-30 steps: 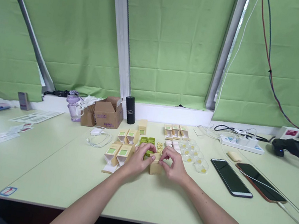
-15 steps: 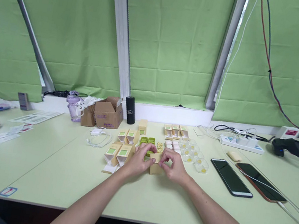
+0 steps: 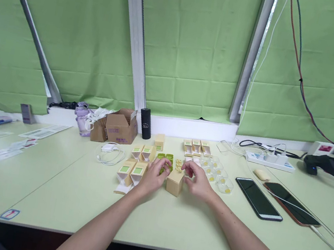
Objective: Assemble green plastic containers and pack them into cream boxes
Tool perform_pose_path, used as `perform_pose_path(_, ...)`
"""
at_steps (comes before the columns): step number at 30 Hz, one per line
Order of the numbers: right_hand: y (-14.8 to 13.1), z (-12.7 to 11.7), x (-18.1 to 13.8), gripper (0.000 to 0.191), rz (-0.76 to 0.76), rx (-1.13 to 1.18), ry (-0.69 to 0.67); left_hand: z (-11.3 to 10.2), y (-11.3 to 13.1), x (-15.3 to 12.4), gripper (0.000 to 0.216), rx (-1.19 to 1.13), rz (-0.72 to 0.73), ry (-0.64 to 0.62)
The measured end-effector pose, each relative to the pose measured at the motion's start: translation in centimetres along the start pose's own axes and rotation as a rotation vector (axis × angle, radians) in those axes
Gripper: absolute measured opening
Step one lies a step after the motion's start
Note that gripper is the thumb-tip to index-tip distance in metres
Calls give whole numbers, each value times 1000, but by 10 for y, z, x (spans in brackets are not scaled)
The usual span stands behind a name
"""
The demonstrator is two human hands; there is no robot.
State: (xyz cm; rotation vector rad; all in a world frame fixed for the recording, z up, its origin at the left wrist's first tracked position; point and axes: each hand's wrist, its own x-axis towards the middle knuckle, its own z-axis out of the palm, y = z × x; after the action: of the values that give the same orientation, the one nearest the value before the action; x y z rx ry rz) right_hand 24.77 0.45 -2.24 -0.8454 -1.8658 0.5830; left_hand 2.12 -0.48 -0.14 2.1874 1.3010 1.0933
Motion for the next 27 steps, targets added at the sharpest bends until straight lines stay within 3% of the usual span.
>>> perform_pose_path(5,0,-2,-2,32,-60,48,7,2,-2,1,25,11,-9,56)
perform_pose_path(9,-15,-5,-6,52,-89,-46,-114,3,-4,-1,40,-25,15,2)
perform_pose_path(13,-20,-10,-6,61,-98,-129,-154,5,-8,0,43,-44,8,-4)
perform_pose_path(21,2,-8,-1,60,-11,-284,-30,1,3,1,29,-93,30,-3)
perform_pose_path(27,6,-10,2,50,160,-446,167,0,2,1,18,-126,33,99)
